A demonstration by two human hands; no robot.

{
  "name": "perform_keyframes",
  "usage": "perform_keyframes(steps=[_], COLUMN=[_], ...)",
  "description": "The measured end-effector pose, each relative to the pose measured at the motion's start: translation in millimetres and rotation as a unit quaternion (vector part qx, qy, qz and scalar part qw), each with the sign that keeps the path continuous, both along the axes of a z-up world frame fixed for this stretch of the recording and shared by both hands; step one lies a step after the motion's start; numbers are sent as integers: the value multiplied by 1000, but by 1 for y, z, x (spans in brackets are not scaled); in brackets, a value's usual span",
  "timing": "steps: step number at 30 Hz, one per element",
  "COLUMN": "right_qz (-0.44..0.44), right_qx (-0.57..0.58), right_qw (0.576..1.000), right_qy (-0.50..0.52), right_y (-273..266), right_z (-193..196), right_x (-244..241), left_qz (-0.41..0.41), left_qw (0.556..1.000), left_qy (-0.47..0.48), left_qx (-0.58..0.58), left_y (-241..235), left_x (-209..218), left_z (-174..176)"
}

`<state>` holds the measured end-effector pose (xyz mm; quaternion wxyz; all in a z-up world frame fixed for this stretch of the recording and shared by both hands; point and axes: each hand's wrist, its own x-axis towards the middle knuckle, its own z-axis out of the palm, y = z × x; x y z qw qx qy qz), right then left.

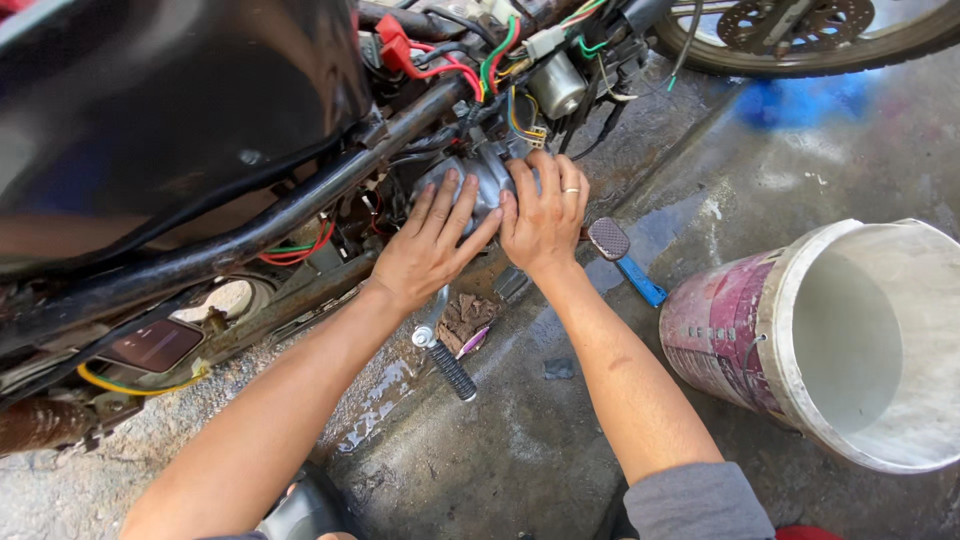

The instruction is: The person scrubs the exposed motorcycle engine casing with a small brush and a sponge, repeatedly dipping them into a bucket of water. The person wipes the engine surface with their hands and the sponge, focusing on the side cover and surrounding areas.

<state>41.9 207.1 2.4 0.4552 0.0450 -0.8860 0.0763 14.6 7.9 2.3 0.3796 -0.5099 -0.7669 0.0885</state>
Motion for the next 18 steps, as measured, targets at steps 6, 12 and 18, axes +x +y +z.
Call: perform_keyframes(steps=[6, 12, 18], right_qz=[6, 0, -1], right_qx=[0, 9, 0], right_qw=[1000, 1000, 1000], right_qy=[-10, -7, 1], right_y=[1, 0, -4], right_z=[-1, 3, -5], right_x=[1, 2, 1], left_qz=[24, -15, -4], left_qw=[969, 998, 965], left_qy=[-187, -56, -225], left_qx=[-162, -27, -132], left_y=[-22, -5, -22], left_x=[-2, -4, -8], left_z=[51, 12, 48])
